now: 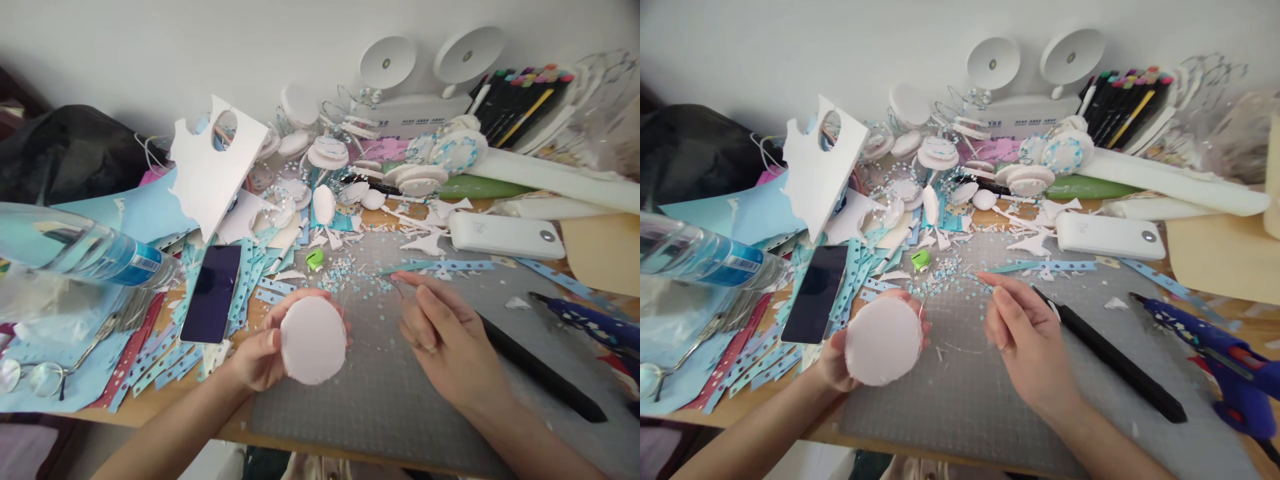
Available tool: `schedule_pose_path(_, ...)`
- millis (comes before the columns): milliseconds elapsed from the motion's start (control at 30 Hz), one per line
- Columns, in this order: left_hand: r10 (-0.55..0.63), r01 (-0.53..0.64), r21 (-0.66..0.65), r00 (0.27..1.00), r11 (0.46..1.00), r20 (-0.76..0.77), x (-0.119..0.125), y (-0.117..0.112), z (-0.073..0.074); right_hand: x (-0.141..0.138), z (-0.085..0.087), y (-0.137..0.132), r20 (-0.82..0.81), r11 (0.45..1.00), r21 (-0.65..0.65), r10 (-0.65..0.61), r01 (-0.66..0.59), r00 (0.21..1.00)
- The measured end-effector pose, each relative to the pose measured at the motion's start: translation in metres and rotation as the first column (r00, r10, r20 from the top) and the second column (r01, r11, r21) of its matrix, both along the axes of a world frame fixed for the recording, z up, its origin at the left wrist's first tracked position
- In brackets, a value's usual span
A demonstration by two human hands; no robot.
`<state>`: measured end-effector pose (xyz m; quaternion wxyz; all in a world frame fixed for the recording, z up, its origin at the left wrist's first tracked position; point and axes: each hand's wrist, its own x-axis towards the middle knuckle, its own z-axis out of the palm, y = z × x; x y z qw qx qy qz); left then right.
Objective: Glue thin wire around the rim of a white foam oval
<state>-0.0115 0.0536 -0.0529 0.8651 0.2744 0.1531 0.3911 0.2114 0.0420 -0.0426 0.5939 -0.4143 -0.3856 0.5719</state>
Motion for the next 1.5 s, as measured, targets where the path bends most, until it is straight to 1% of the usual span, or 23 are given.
schedule_pose_path(233, 0.001, -0.002, -0.01, 1.0, 1.0, -0.021, 0.0, 0.0, 0.001, -0.001, 0.002, 0.0, -0.001, 1.0, 0.017, -0.011, 0.011, 1.0)
schedule_pose_path(367, -0.005, 0.004, -0.017, 1.0, 1.0, -0.023, -0.001, -0.001, 0.001, 0.0, 0.0, -0.004, 0.031, 0.999, 0.033, -0.026, 0.025, 0.999)
schedule_pose_path(533, -0.014, 0.015, 0.006, 0.999, 1.0, -0.03, 0.0, 0.0, 0.001, 0.0, -0.003, -0.011, 0.163, 0.995, 0.077, -0.072, 0.06, 0.984)
schedule_pose_path(667, -0.001, 0.002, 0.024, 0.999, 1.0, -0.049, 0.002, 0.001, 0.001, 0.001, -0.005, -0.014, 0.263, 0.983, 0.158, -0.128, 0.088, 0.956)
schedule_pose_path(767, 0.008, -0.006, 0.033, 0.998, 0.999, -0.056, 0.001, 0.001, -0.001, 0.002, -0.005, -0.014, 0.337, 0.97, 0.197, -0.2, 0.139, 0.92)
schedule_pose_path(933, 0.005, -0.004, 0.012, 0.999, 1.0, -0.039, 0.0, 0.0, -0.002, 0.001, 0.0, -0.011, 0.438, 0.956, 0.213, -0.277, 0.201, 0.855)
schedule_pose_path(1067, -0.013, 0.013, 0.0, 0.999, 1.0, -0.03, -0.001, 0.0, -0.002, 0.0, 0.006, -0.011, 0.537, 0.935, 0.245, -0.35, 0.255, 0.768)
schedule_pose_path(1200, -0.032, 0.032, -0.006, 0.999, 0.999, -0.008, -0.001, 0.0, -0.001, 0.0, 0.009, -0.013, 0.6, 0.916, 0.308, -0.396, 0.256, 0.695)
schedule_pose_path(1333, -0.045, 0.045, -0.016, 0.999, 0.999, -0.007, -0.001, 0.0, -0.001, 0.001, 0.007, -0.014, 0.626, 0.894, 0.366, -0.441, 0.257, 0.643)
schedule_pose_path(1433, -0.044, 0.044, -0.013, 0.999, 0.999, -0.021, -0.001, 0.0, 0.0, 0.002, 0.005, -0.015, 0.66, 0.887, 0.389, -0.458, 0.251, 0.596)
schedule_pose_path(1500, -0.044, 0.044, -0.01, 0.999, 0.999, -0.021, 0.0, 0.0, 0.0, 0.003, 0.004, -0.016, 0.674, 0.87, 0.431, -0.487, 0.24, 0.556)
